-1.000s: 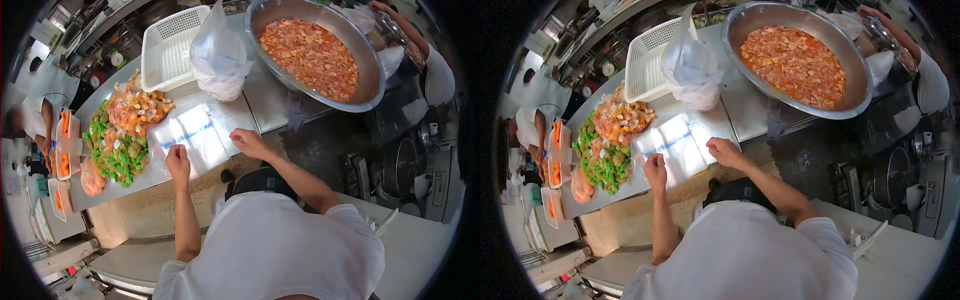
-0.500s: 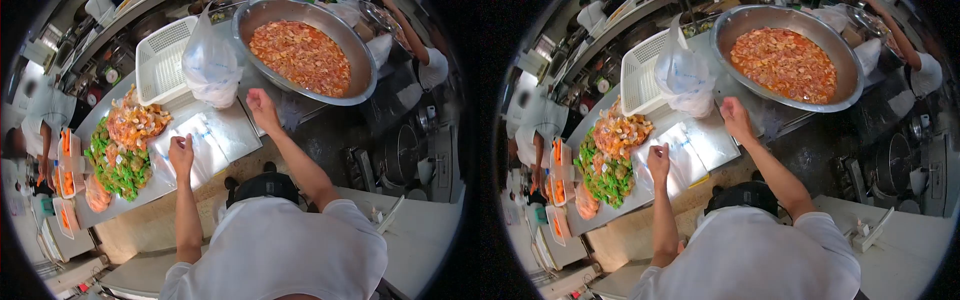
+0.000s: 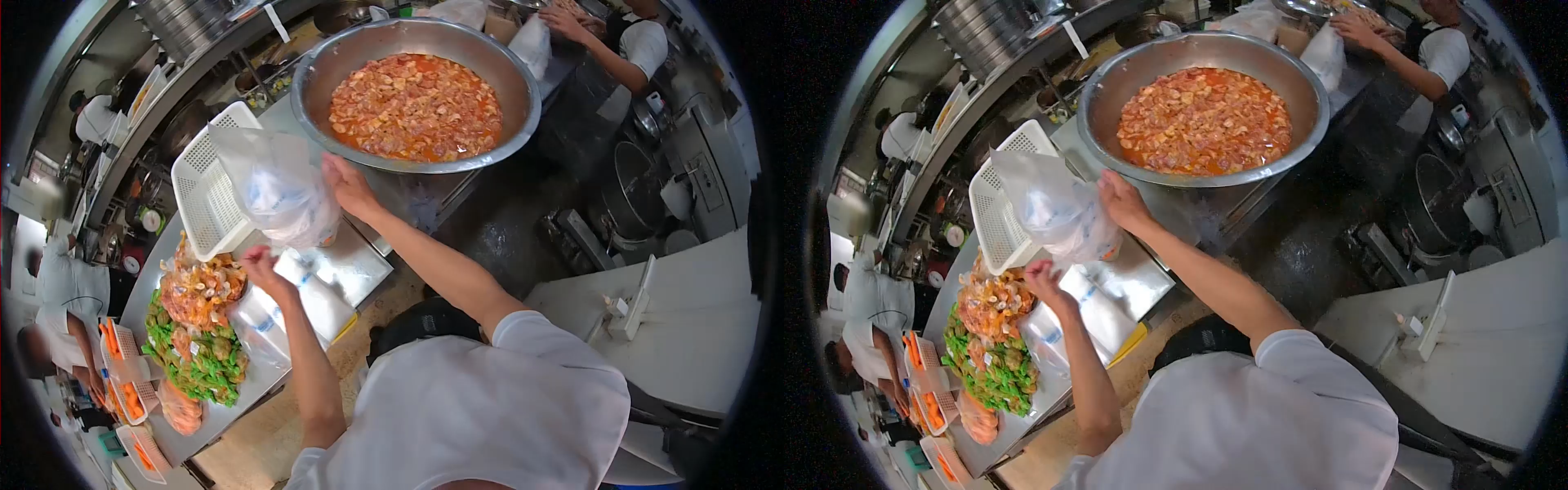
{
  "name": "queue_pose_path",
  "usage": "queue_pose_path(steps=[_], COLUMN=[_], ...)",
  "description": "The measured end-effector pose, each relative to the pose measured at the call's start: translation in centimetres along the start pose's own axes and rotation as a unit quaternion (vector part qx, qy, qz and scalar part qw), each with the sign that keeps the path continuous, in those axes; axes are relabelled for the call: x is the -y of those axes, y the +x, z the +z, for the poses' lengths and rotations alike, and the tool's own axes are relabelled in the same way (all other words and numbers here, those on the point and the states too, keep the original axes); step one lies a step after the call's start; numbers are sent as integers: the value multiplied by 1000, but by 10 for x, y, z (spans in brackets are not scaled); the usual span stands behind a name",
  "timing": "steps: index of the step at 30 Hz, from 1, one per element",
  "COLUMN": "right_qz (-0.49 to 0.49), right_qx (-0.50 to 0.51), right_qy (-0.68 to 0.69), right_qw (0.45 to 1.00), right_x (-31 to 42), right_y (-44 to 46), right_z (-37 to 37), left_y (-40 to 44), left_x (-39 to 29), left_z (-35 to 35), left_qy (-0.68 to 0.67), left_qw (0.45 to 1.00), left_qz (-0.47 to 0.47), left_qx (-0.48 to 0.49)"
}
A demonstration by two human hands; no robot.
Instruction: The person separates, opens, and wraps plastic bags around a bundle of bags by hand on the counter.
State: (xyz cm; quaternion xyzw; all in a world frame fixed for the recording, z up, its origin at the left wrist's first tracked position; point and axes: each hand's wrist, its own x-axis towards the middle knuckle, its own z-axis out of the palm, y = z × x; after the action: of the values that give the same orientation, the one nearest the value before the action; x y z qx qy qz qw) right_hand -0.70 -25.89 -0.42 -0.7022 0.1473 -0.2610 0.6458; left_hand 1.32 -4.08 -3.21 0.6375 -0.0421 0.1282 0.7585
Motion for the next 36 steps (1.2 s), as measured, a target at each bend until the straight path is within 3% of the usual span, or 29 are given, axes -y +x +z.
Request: queue_pose_path(steps=[3,5,8,9,11,12,13,15,17,18,21,22,23,26,29,30,33,34,36], right_qz=[-77,-143,-166,-179,-136,-115,-100,-107,-85,-81,-49,-47,-50,-183,-63,-63,-68,-52,-35], right_qx=[-11,-7,37,58,182,218,230,176,55,60,76,79,79,-34,98,99,97,99,99], right_qy=[59,34,-299,-397,-522,-527,-514,-386,-76,-59,-48,-66,-82,-91,-202,-148,-7,19,32], right_qw=[995,989,939,898,822,814,821,899,992,993,995,994,992,978,973,982,993,994,994], right_x=[17,35,-44,-70,-74,-70,-63,-45,14,31,40,34,28,-25,-22,-15,17,31,32], right_y=[-17,-21,-12,-14,-9,-5,1,11,0,-1,-19,-22,-19,-18,-17,-18,-4,-7,-22], right_z=[-11,-6,19,28,18,16,12,2,-7,-9,-10,-5,1,21,1,-6,-19,-22,-20], left_y=[23,52,68,44,28,22,12,10,20,24,64,69,65,41,23,17,28,28,30], left_x=[-49,-26,19,13,23,1,-11,-35,-66,-74,-74,-71,-68,-42,-34,-42,-54,-74,-59], left_z=[18,15,2,9,14,22,24,32,24,18,6,13,19,32,40,45,34,34,34], left_qy=[-11,17,33,30,42,65,49,5,92,136,229,134,123,70,103,85,114,34,59], left_qw=[994,984,938,958,962,954,957,960,954,944,884,910,916,929,945,947,962,967,950], left_qz=[88,44,-53,-53,0,57,49,53,160,207,199,63,74,128,169,203,119,70,24], left_qx=[66,169,340,281,270,288,282,276,238,216,355,387,375,340,260,232,219,242,305])
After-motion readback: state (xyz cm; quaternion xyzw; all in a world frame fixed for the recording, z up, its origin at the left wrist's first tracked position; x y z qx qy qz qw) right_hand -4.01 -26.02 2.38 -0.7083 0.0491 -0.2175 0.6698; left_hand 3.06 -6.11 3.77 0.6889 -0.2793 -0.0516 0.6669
